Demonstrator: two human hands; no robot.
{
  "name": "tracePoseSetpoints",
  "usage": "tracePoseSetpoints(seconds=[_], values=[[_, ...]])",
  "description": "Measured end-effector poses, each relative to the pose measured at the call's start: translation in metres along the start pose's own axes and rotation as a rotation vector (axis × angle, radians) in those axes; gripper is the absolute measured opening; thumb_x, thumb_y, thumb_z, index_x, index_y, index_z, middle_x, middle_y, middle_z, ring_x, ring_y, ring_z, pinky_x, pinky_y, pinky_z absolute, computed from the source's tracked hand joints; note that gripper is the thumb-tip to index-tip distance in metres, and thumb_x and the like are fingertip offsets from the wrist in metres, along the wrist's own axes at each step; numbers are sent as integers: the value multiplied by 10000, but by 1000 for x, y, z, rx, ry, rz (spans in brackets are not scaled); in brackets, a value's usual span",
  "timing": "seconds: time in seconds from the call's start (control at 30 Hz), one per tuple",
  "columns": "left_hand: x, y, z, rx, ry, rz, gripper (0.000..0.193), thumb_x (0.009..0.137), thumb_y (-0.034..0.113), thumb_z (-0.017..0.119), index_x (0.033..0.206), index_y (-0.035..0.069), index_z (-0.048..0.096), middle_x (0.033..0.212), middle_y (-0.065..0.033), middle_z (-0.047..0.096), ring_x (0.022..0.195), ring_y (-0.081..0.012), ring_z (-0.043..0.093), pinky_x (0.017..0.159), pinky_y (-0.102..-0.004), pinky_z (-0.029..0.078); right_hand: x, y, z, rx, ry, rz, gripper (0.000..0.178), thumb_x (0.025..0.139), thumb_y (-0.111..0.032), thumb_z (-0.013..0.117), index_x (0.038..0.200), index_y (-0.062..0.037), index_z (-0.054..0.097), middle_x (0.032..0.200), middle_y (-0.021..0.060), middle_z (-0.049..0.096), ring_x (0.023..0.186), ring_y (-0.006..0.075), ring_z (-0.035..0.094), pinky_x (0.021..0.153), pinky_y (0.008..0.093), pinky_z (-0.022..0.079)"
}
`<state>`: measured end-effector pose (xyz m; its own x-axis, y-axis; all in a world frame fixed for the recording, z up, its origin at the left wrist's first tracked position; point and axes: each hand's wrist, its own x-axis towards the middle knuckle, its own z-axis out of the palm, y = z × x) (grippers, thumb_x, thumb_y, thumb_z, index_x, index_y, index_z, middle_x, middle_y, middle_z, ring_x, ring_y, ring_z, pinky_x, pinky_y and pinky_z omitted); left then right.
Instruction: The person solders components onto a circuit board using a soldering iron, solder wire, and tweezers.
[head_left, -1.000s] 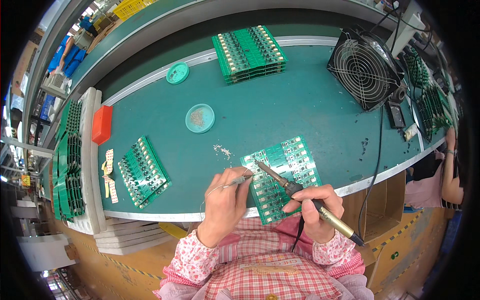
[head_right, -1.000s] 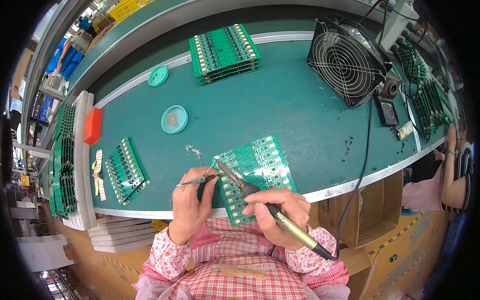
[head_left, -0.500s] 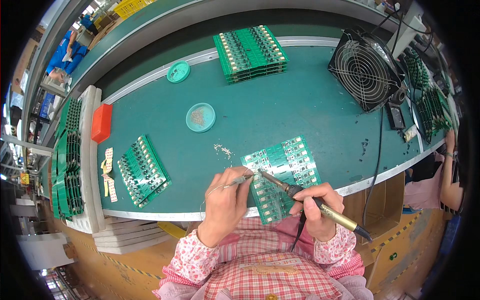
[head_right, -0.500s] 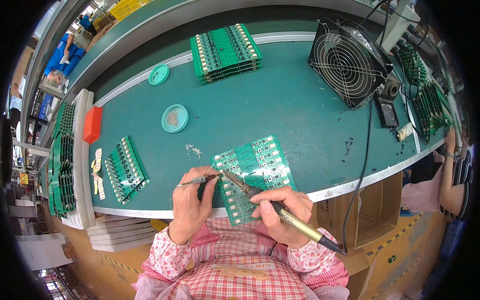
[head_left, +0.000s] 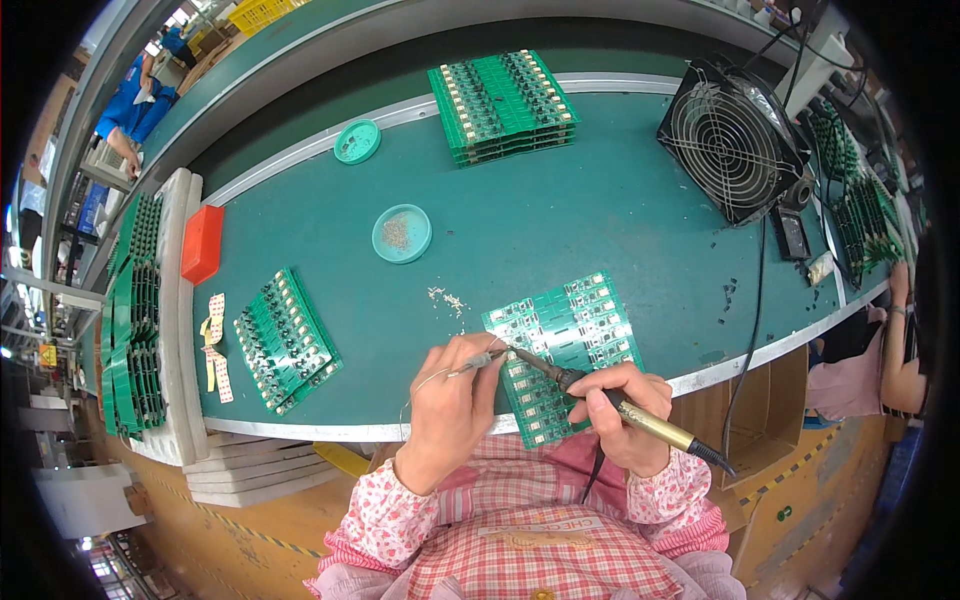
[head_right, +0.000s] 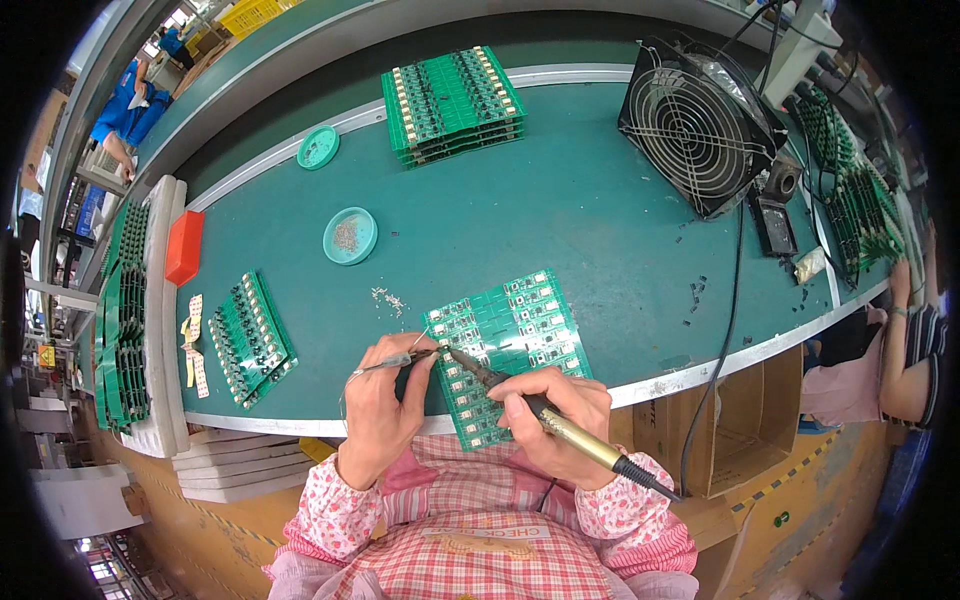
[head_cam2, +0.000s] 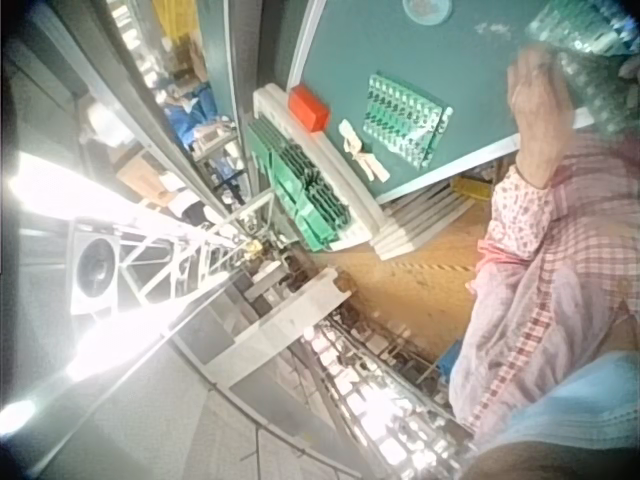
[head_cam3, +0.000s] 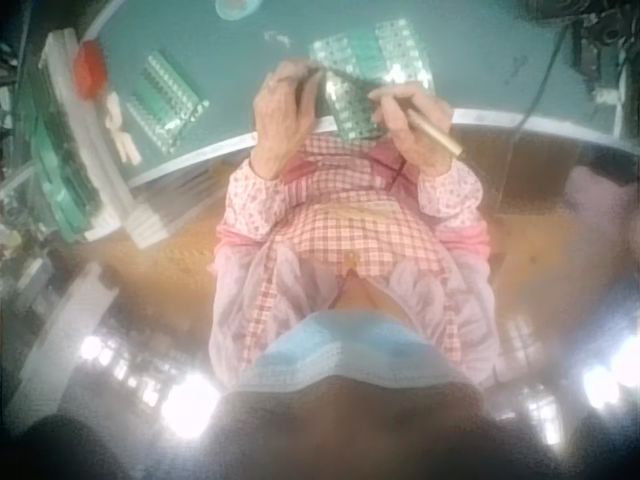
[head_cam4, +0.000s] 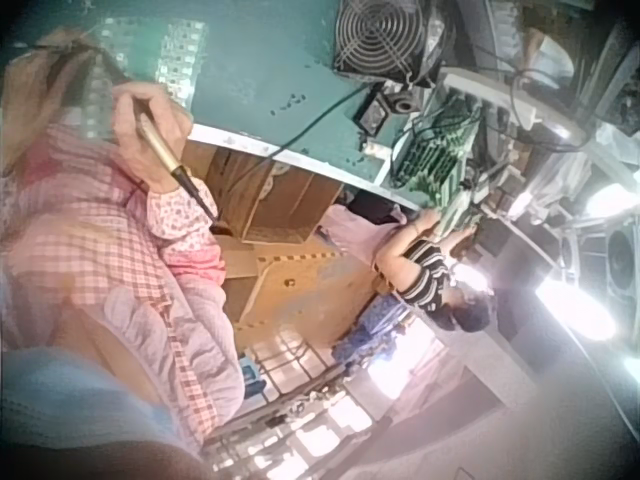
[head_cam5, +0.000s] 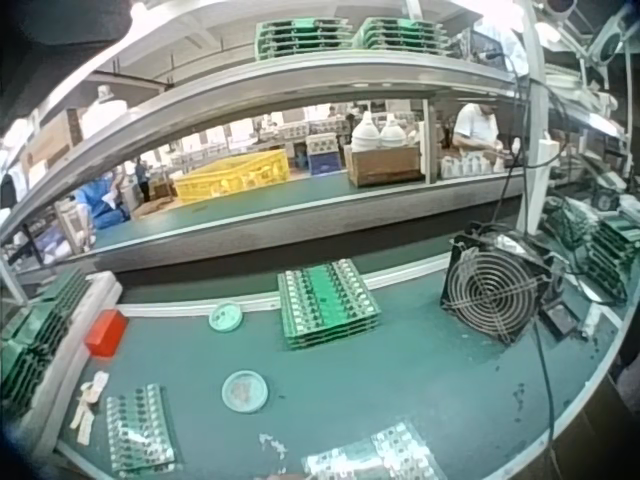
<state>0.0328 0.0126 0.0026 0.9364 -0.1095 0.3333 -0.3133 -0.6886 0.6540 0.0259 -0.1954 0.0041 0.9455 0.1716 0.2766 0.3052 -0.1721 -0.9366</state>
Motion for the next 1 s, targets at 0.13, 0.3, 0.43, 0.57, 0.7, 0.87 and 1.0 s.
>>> tracePoseSetpoints(seconds=[0.13, 0.3, 0.43, 0.57, 0.7, 0.87, 1.0], values=[[0, -1, 0, -4, 0, -2, 195, 854, -47, 673, 1035, 24, 651, 1002, -130, 691, 871, -325, 662, 772, -385, 513, -1, -1, 0, 12, 11, 60, 73, 904, -88, 655, 906, -19, 680, 781, 83, 734, 635, 157, 732, 573, 276, 565], [0, -1, 1, -4, -1, 3, 203, 852, -51, 673, 1038, 27, 651, 1006, -126, 691, 872, -322, 660, 770, -382, 511, 1, -2, -1, -41, -31, -27, 55, 862, -38, 678, 913, -24, 693, 718, 88, 713, 615, 165, 724, 553, 279, 556], [-1, -3, 2, 3, 34, 53, 237, 823, -55, 688, 1036, 35, 635, 1001, -102, 679, 810, -321, 629, 726, -381, 496, 11, -6, -5, -157, -127, -211, 103, 808, 0, 708, 908, -25, 713, 683, 88, 696, 580, 180, 702, 532, 292, 542], [0, -3, 3, -1, 39, 64, 238, 822, -56, 687, 1037, 33, 635, 1000, -102, 678, 805, -320, 627, 724, -383, 495, 14, -11, -3, -212, -149, -257, 85, 829, -46, 708, 910, -21, 703, 662, 69, 697, 583, 189, 706, 530, 288, 545], [-1, -2, 2, -3, 21, 44, 227, 834, -53, 683, 1042, 28, 645, 1008, -112, 684, 835, -321, 640, 744, -386, 504, 6, -15, 4, -196, -66, -146, 121, 784, -2, 740, 898, -20, 705, 694, 79, 699, 565, 193, 691, 512, 293, 532], [-2, -3, 2, 11, 10, 25, 219, 845, -46, 682, 1050, 25, 656, 1018, -122, 688, 870, -324, 654, 766, -387, 513, 8, -22, 8, -268, -89, -201, 83, 817, -15, 712, 898, -23, 696, 686, 71, 709, 577, 187, 707, 527, 286, 545], [-3, -3, 2, 6, 15, 19, 217, 847, -38, 688, 1051, 29, 658, 1015, -120, 686, 866, -319, 652, 765, -386, 513, 7, -18, 1, -234, -30, -236, 98, 805, -15, 725, 900, -19, 699, 679, 85, 706, 577, 205, 705, 540, 298, 555]])
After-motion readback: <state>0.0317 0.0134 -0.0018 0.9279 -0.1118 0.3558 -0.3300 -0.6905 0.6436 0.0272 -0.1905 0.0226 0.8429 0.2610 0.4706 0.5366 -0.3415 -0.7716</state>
